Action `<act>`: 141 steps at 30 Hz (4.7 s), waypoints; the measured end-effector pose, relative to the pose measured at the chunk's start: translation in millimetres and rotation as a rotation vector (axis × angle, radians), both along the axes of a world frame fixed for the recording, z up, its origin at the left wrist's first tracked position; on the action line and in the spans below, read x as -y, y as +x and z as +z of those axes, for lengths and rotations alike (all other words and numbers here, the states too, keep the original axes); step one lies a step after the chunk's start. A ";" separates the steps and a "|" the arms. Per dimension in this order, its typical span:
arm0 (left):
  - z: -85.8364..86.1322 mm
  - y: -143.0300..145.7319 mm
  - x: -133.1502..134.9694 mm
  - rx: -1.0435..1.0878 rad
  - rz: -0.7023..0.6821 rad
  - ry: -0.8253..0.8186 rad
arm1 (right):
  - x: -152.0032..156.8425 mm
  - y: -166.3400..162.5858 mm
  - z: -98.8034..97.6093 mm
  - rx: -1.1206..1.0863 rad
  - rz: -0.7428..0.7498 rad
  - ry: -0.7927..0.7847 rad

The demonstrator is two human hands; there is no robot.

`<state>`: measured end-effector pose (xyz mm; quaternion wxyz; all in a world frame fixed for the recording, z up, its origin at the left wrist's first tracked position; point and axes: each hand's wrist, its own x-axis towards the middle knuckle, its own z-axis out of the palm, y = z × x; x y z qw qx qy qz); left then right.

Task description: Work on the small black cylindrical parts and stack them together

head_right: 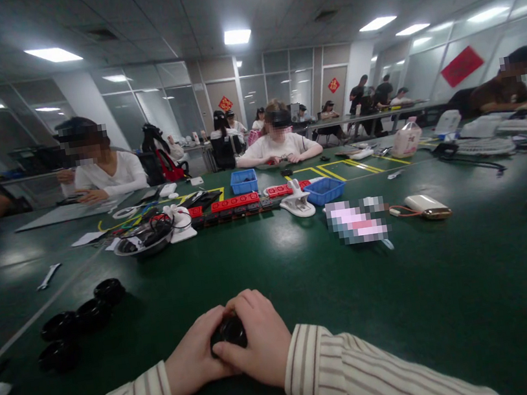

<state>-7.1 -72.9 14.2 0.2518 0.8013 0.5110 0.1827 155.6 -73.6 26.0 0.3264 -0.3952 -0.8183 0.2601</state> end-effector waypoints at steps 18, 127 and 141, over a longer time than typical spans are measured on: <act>-3.2 -3.6 -5.2 0.048 -0.143 0.005 | -2.0 3.5 2.0 -0.159 0.331 0.195; 3.7 8.9 2.3 -0.036 -0.031 0.028 | 1.4 1.4 1.2 0.109 0.084 0.118; 1.0 8.0 2.6 0.005 -0.083 0.024 | 0.4 4.7 3.0 -0.120 0.291 0.211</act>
